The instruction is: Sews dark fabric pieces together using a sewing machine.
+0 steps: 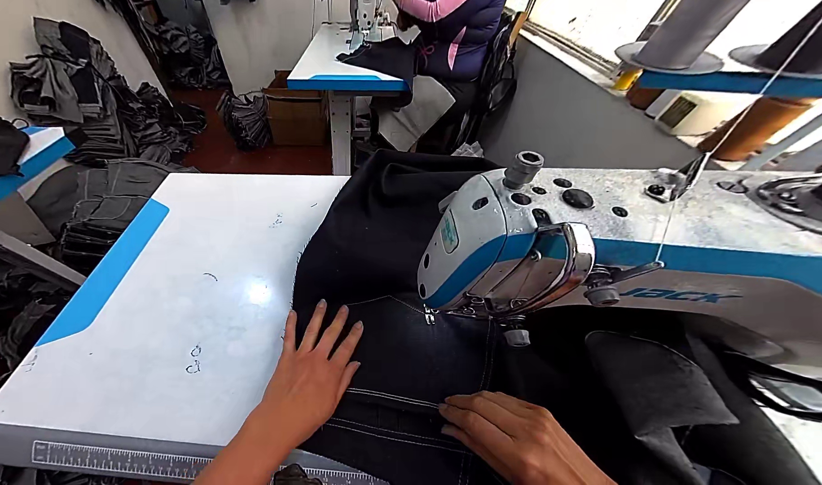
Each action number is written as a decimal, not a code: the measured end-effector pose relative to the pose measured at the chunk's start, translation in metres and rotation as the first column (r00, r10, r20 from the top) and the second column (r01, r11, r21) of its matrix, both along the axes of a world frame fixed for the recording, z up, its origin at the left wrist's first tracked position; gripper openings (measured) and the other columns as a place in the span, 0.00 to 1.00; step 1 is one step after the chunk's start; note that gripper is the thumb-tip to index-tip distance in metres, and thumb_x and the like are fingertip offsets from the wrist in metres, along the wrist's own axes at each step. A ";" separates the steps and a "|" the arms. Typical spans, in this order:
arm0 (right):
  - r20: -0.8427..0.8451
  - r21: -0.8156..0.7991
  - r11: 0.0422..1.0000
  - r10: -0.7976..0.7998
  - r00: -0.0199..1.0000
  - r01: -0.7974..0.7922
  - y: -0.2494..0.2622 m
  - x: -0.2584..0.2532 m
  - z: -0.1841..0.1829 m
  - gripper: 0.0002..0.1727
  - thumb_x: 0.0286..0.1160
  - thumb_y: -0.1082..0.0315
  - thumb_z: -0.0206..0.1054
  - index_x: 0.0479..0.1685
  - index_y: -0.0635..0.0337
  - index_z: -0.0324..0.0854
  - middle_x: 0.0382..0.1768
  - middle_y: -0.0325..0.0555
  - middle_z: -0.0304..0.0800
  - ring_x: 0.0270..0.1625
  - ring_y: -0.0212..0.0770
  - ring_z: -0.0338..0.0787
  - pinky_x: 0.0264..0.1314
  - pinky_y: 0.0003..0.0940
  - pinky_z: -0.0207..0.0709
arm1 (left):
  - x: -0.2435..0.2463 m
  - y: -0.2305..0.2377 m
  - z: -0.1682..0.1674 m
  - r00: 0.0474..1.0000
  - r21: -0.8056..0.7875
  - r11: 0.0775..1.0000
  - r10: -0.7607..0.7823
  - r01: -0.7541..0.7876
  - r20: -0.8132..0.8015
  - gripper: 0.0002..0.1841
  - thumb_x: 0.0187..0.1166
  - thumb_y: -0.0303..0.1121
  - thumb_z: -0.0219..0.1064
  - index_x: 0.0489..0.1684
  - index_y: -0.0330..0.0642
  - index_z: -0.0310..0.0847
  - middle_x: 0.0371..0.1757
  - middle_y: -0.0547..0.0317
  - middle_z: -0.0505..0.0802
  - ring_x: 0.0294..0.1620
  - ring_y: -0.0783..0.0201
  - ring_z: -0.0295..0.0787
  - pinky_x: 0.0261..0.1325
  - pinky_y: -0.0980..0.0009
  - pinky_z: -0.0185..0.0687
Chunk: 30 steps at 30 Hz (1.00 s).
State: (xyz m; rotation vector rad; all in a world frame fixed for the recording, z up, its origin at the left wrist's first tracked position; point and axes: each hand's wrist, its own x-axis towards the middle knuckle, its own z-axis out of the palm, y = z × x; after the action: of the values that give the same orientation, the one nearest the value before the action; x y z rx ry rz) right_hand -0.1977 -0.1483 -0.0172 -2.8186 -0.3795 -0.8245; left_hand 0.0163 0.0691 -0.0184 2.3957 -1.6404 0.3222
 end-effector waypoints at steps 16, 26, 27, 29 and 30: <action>-0.158 0.177 0.984 0.016 0.987 0.013 -0.033 0.058 0.013 0.09 0.77 0.65 0.66 0.45 0.51 0.92 0.50 0.35 0.95 0.58 0.34 0.93 0.62 0.31 0.85 | -0.076 -0.051 0.022 0.998 -0.537 0.842 0.056 -0.044 0.006 0.09 0.72 0.35 0.70 0.36 0.42 0.94 0.30 0.60 0.95 0.31 0.65 0.92 0.33 0.72 0.87; -0.165 0.313 0.949 0.025 0.986 0.028 -0.033 0.061 0.013 0.11 0.78 0.58 0.68 0.40 0.54 0.93 0.41 0.38 0.95 0.49 0.37 0.94 0.54 0.36 0.87 | -0.056 -0.056 0.046 0.713 -0.265 0.898 0.073 -0.351 -0.697 0.11 0.81 0.43 0.65 0.41 0.50 0.92 0.28 0.74 0.91 0.28 0.82 0.84 0.34 0.81 0.79; -0.159 0.310 0.950 0.024 0.987 0.027 -0.032 0.061 0.013 0.11 0.77 0.59 0.69 0.39 0.54 0.93 0.40 0.38 0.95 0.48 0.37 0.94 0.53 0.37 0.87 | -0.056 -0.057 0.048 0.720 -0.252 0.901 0.090 -0.354 -0.688 0.11 0.80 0.44 0.66 0.41 0.51 0.92 0.28 0.75 0.91 0.27 0.82 0.84 0.33 0.81 0.78; -0.159 0.306 0.952 0.019 0.987 0.031 -0.032 0.061 0.013 0.10 0.77 0.60 0.69 0.39 0.54 0.93 0.40 0.39 0.95 0.47 0.38 0.94 0.52 0.39 0.87 | -0.057 -0.059 0.049 0.740 -0.248 0.902 0.107 -0.353 -0.664 0.10 0.79 0.44 0.67 0.39 0.52 0.93 0.27 0.75 0.91 0.26 0.82 0.84 0.31 0.81 0.79; -0.164 0.308 0.951 0.016 0.986 0.035 -0.032 0.060 0.014 0.10 0.77 0.60 0.69 0.39 0.54 0.93 0.40 0.38 0.95 0.47 0.38 0.94 0.52 0.39 0.87 | -0.057 -0.060 0.049 0.744 -0.254 0.902 0.101 -0.348 -0.660 0.09 0.78 0.43 0.67 0.39 0.52 0.93 0.27 0.75 0.92 0.26 0.82 0.84 0.31 0.81 0.79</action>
State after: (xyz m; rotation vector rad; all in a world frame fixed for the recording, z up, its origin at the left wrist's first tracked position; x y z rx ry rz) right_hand -0.1375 -0.1799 -0.0032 -2.5705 -0.1915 -0.5871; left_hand -0.0404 0.0092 0.0310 2.0798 -0.8856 -0.1436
